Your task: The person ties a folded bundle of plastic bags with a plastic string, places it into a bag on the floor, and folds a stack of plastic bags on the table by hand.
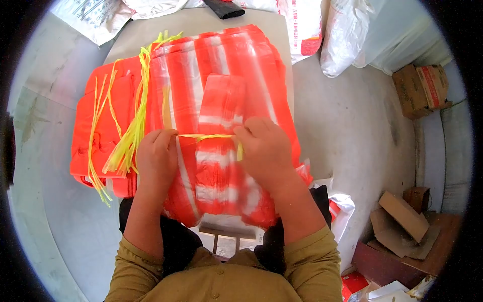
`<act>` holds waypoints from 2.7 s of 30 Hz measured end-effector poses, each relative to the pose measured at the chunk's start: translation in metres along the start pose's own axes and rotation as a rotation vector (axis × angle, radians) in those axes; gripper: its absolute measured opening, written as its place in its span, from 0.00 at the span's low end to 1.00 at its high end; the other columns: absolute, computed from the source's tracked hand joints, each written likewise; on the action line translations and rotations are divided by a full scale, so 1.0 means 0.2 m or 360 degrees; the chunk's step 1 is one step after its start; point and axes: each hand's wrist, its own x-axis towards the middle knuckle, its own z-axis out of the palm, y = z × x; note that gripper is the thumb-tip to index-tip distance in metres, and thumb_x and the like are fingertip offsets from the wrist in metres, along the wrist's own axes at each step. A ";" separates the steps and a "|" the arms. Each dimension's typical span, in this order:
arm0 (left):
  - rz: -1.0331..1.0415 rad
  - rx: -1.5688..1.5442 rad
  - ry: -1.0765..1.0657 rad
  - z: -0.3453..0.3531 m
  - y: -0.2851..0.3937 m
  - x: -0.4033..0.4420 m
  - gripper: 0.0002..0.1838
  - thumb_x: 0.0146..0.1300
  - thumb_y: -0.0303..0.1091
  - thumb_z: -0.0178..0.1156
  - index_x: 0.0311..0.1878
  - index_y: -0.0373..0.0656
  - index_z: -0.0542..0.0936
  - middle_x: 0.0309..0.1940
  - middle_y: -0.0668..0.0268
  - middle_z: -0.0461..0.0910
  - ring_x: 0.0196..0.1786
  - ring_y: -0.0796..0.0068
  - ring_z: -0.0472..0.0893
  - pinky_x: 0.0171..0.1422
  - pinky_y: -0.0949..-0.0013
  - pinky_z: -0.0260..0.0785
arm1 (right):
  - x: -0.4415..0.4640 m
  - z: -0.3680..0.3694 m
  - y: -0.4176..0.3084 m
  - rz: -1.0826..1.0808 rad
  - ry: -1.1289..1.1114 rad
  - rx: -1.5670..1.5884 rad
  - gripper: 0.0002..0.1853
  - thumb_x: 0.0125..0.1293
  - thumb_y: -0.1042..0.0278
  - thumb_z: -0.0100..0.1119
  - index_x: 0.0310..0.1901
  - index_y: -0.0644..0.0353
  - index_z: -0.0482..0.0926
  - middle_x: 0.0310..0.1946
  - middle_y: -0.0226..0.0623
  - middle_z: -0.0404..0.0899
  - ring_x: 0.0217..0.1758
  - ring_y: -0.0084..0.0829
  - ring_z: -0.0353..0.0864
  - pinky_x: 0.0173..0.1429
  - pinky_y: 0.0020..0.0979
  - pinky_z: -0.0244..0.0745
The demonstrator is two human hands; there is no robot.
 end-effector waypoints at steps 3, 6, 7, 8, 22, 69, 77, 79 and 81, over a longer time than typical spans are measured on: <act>-0.0069 -0.0131 -0.0027 0.00 0.01 0.00 0.05 0.65 0.22 0.65 0.42 0.37 0.86 0.35 0.55 0.85 0.40 0.54 0.85 0.46 0.56 0.77 | 0.01 -0.02 -0.01 0.0153 -0.0013 0.0156 0.03 0.62 0.76 0.71 0.38 0.62 0.87 0.37 0.37 0.80 0.39 0.37 0.82 0.44 0.34 0.78; -0.0435 -0.0680 -0.0098 -0.01 0.06 0.00 0.04 0.68 0.23 0.65 0.44 0.36 0.85 0.36 0.57 0.86 0.40 0.62 0.86 0.47 0.63 0.77 | 0.00 0.04 0.00 0.0338 0.0007 0.0832 0.02 0.66 0.77 0.67 0.35 0.63 0.86 0.38 0.35 0.82 0.38 0.30 0.82 0.41 0.31 0.76; -0.0601 -0.0921 -0.0129 -0.01 0.07 -0.01 0.04 0.69 0.23 0.65 0.45 0.36 0.85 0.36 0.58 0.86 0.40 0.65 0.86 0.47 0.65 0.77 | 0.01 0.06 0.01 0.0390 0.0027 0.1129 0.03 0.68 0.77 0.66 0.34 0.64 0.85 0.39 0.35 0.83 0.38 0.27 0.82 0.40 0.30 0.75; -0.0573 -0.1063 -0.0066 0.00 0.07 -0.02 0.04 0.70 0.22 0.65 0.45 0.36 0.86 0.36 0.59 0.87 0.39 0.67 0.86 0.47 0.67 0.77 | 0.00 0.08 -0.01 0.0584 -0.0069 0.1336 0.05 0.68 0.74 0.66 0.34 0.65 0.85 0.37 0.36 0.83 0.37 0.27 0.81 0.40 0.31 0.75; 0.0705 -0.0941 0.0124 0.01 0.16 -0.06 0.13 0.56 0.20 0.69 0.46 0.36 0.87 0.42 0.56 0.89 0.40 0.59 0.89 0.42 0.63 0.83 | 0.01 0.14 -0.16 0.0412 -0.0313 0.1026 0.08 0.72 0.65 0.67 0.44 0.62 0.86 0.34 0.38 0.82 0.34 0.31 0.81 0.40 0.31 0.77; -0.0339 -0.1091 -0.0283 0.02 0.14 -0.10 0.05 0.67 0.20 0.68 0.43 0.36 0.82 0.34 0.66 0.79 0.36 0.77 0.79 0.43 0.72 0.73 | 0.01 0.14 -0.16 0.0167 -0.0062 0.0990 0.11 0.62 0.80 0.66 0.47 0.62 0.87 0.40 0.43 0.83 0.46 0.43 0.84 0.48 0.40 0.81; -0.0487 -0.1167 -0.0329 0.03 0.14 -0.09 0.04 0.68 0.22 0.66 0.44 0.38 0.83 0.35 0.59 0.81 0.38 0.64 0.83 0.43 0.65 0.75 | 0.03 0.06 -0.14 0.0778 -0.0689 0.1738 0.12 0.64 0.80 0.62 0.49 0.62 0.85 0.38 0.36 0.82 0.42 0.27 0.80 0.48 0.33 0.77; -0.0463 -0.1158 -0.0310 0.04 0.14 -0.10 0.04 0.68 0.22 0.66 0.44 0.38 0.83 0.34 0.58 0.81 0.37 0.63 0.83 0.42 0.65 0.74 | 0.02 0.06 -0.12 0.0563 -0.0687 0.1581 0.11 0.65 0.80 0.63 0.48 0.62 0.85 0.39 0.37 0.82 0.42 0.30 0.80 0.49 0.34 0.77; -0.0423 -0.1110 -0.0290 0.04 0.14 -0.09 0.04 0.68 0.22 0.66 0.43 0.38 0.83 0.34 0.58 0.81 0.37 0.61 0.83 0.41 0.64 0.74 | 0.03 0.06 -0.12 0.0375 -0.0579 0.1402 0.10 0.65 0.80 0.64 0.47 0.62 0.85 0.39 0.39 0.81 0.43 0.35 0.81 0.49 0.35 0.78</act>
